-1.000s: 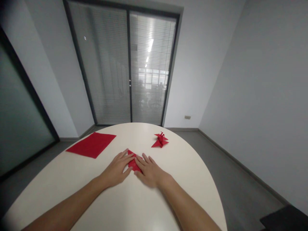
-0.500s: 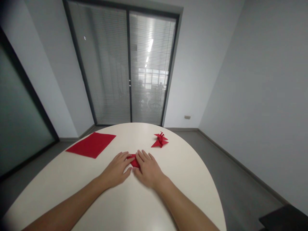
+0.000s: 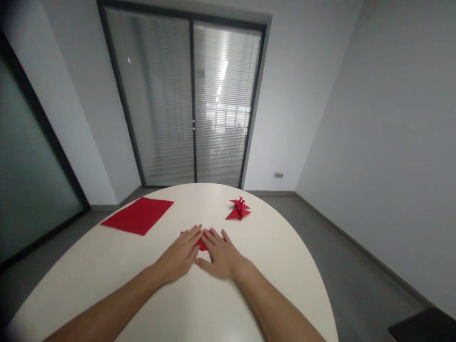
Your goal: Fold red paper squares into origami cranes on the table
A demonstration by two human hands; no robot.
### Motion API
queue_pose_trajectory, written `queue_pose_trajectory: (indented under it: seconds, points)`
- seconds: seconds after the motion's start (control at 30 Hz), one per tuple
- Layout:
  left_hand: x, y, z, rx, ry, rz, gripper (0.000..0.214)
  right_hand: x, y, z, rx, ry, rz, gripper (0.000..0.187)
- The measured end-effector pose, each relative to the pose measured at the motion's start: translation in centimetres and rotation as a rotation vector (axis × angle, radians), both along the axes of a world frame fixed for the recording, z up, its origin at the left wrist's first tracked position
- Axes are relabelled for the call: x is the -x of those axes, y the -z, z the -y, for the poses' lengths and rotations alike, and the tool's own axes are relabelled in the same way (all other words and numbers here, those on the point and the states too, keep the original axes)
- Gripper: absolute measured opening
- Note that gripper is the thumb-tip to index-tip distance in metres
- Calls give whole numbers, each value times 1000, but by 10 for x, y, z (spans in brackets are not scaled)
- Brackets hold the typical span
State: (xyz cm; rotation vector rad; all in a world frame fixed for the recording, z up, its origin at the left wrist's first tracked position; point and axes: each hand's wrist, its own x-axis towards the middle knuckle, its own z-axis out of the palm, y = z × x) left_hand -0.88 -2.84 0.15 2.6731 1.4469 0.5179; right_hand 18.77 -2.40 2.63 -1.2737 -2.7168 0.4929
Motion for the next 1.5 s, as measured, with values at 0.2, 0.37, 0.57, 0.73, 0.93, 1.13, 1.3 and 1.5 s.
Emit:
queue_pose_trajectory:
  seconds: [0.2, 0.37, 0.57, 0.73, 0.93, 1.13, 1.3, 1.5]
  points:
    - [1, 8, -2, 117, -60, -55, 60, -1, 2, 1, 20, 41, 44, 88]
    - [-1, 11, -2, 82, -64, -70, 58, 0, 6, 7, -40, 142, 55, 79]
    - [-2, 14, -4, 54, -71, -67, 56, 5, 8, 7, -43, 86, 19, 74]
    - [-4, 16, -6, 0, -142, -54, 57, 4, 8, 3, -30, 88, 19, 76]
    - [-7, 12, -1, 9, -269, -60, 61, 4, 5, -2, -53, 107, 44, 76]
    - [-9, 9, 5, -70, -312, -15, 66, 5, 3, -5, -61, 90, 38, 77]
    - [-7, 8, 7, -92, -83, -36, 59, 5, 4, -5, -67, 79, 51, 77]
    - [-7, 4, 2, 46, -115, -100, 61, 6, 1, -15, -40, 45, 98, 76]
